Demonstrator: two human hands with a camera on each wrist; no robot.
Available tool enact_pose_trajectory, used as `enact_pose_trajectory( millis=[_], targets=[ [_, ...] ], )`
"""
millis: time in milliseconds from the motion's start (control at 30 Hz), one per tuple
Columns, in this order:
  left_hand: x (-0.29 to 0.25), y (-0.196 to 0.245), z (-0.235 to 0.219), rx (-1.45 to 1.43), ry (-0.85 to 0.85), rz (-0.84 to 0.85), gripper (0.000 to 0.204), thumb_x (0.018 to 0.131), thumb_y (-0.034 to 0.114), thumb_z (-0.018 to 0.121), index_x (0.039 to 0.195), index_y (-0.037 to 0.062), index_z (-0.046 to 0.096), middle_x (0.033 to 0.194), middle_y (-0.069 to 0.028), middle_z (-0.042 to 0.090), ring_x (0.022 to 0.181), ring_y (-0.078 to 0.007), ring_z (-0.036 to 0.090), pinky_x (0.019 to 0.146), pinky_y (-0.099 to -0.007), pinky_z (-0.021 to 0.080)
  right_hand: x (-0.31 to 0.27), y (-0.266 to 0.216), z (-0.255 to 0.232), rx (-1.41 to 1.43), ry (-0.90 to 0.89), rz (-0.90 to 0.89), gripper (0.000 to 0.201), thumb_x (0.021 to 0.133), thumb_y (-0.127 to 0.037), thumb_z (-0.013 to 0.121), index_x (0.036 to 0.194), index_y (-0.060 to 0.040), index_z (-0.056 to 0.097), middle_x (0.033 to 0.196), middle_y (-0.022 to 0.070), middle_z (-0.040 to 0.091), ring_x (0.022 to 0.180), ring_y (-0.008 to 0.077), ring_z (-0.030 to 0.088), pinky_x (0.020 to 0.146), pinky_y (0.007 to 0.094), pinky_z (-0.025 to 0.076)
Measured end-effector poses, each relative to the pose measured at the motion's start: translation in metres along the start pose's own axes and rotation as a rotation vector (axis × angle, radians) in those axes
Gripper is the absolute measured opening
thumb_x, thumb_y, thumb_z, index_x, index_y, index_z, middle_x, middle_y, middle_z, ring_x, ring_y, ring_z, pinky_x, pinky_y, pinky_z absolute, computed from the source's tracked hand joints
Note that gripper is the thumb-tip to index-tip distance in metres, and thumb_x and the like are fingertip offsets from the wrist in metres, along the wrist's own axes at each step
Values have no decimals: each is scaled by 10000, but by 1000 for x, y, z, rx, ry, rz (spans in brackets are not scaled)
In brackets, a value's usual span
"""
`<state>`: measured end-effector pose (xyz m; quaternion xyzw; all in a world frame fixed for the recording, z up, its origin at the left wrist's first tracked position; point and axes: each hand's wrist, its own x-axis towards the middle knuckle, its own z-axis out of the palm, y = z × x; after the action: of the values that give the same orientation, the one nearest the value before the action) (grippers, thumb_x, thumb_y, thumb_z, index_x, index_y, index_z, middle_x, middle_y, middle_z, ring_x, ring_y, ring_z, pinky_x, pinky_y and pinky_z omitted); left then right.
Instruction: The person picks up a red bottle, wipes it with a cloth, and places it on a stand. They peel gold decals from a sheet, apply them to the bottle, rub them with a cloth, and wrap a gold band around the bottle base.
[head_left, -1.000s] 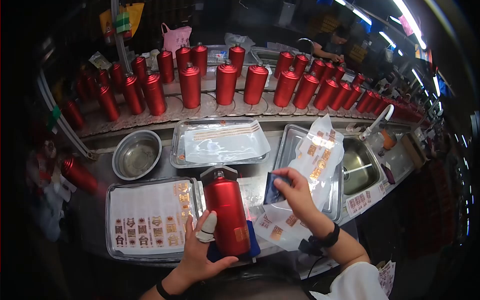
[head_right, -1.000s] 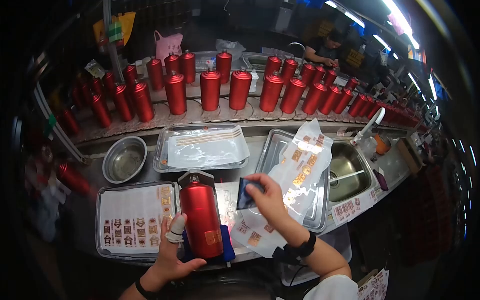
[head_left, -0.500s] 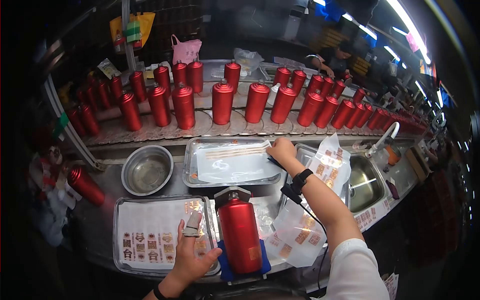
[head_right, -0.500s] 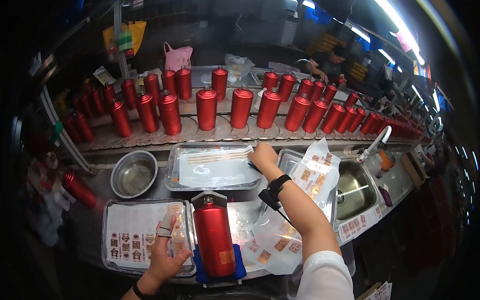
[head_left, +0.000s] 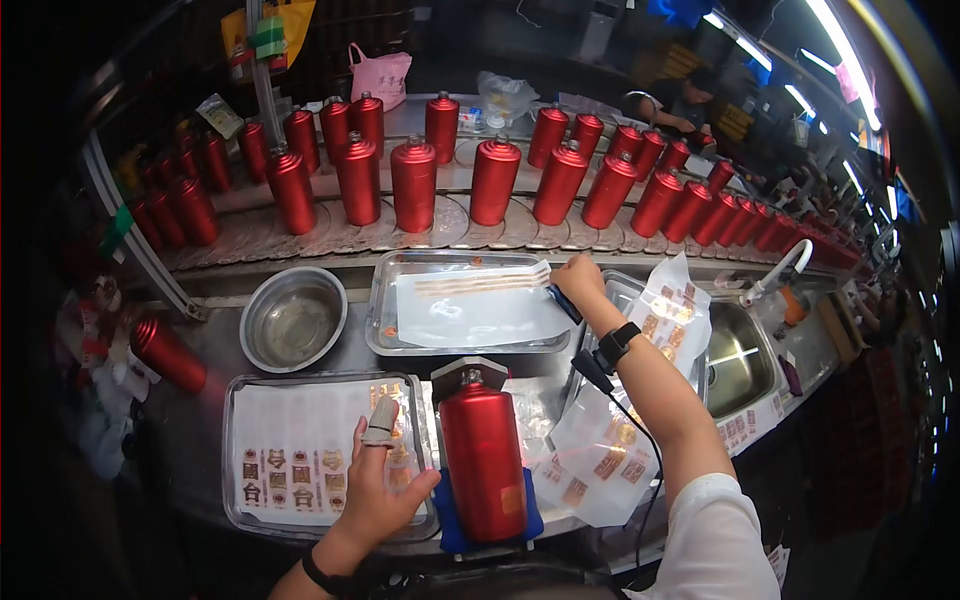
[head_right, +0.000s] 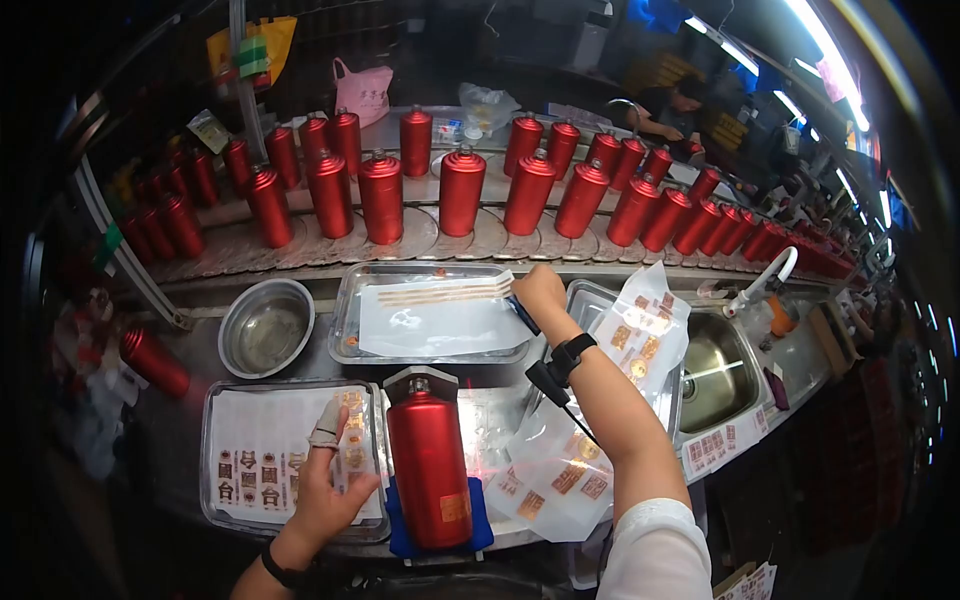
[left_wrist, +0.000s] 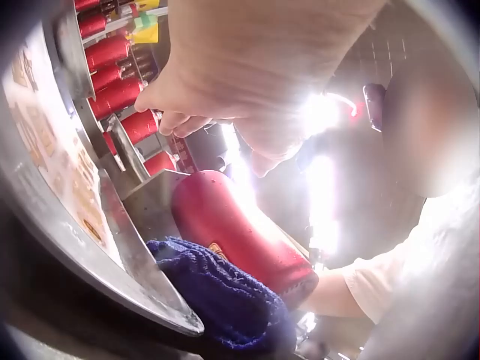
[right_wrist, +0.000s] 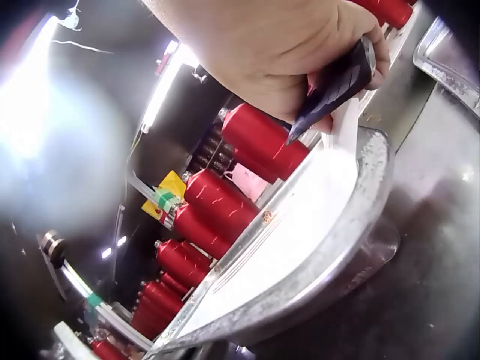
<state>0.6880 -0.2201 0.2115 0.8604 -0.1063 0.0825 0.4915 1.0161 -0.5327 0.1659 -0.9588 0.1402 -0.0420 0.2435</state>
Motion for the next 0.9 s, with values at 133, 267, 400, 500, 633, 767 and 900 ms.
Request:
enact_pose_trajectory(
  millis=[133, 267, 400, 500, 633, 767, 900],
  targets=[
    [-2, 3, -1, 1, -5, -10, 839, 824, 166, 744, 1506, -55, 309, 1489, -228, 437, 1377, -317, 443, 1135, -407, 345, -9, 0, 6, -112, 132, -145, 196, 766, -230, 663, 856, -64, 716, 914, 195, 716, 894, 374, 692, 787, 452, 541],
    [0, 14, -9, -43, 14, -107, 801, 841, 115, 711, 1511, -51, 305, 1459, -213, 481, 1295, -288, 528, 1101, -382, 387, -21, -7, -8, -120, 141, -362, 180, 784, -215, 648, 838, -58, 718, 871, 186, 703, 841, 377, 682, 745, 464, 535],
    [19, 13, -17, -127, 172, -50, 675, 891, 71, 639, 1492, -39, 354, 1278, -202, 634, 1000, -175, 687, 852, -260, 530, -55, -38, -45, 129, 18, -605, 197, 767, -214, 700, 814, -23, 702, 797, 170, 680, 770, 315, 677, 695, 418, 519],
    [62, 49, -29, -430, 234, -200, 453, 999, 92, 518, 1429, -35, 451, 1020, -115, 711, 887, -90, 654, 742, -223, 492, -98, -75, -75, 261, -76, -772, 191, 779, -196, 710, 813, -10, 683, 762, 152, 658, 722, 284, 655, 659, 389, 501],
    [130, 60, -16, -239, 159, 151, 491, 1045, 198, 452, 1463, -49, 377, 1329, -119, 564, 1193, -157, 521, 1046, -317, 391, -177, -122, -125, 362, -127, -997, 130, 810, -172, 685, 794, -44, 670, 785, 143, 649, 736, 322, 656, 662, 413, 501],
    [131, 66, 1, -679, -144, -61, 449, 1027, 163, 476, 1434, -22, 435, 999, -30, 594, 942, -118, 567, 893, -275, 443, -218, -110, -152, 529, -69, -987, 123, 800, -115, 718, 803, -18, 643, 766, 105, 637, 691, 244, 639, 631, 343, 495],
    [67, 94, -19, -650, -80, -75, 468, 905, -7, 569, 1368, -30, 506, 855, 19, 546, 780, -52, 526, 752, -226, 438, -238, -51, -176, 772, -286, -525, 137, 872, -123, 718, 808, -37, 632, 673, -42, 570, 567, 36, 481, 524, 210, 395]
  ],
)
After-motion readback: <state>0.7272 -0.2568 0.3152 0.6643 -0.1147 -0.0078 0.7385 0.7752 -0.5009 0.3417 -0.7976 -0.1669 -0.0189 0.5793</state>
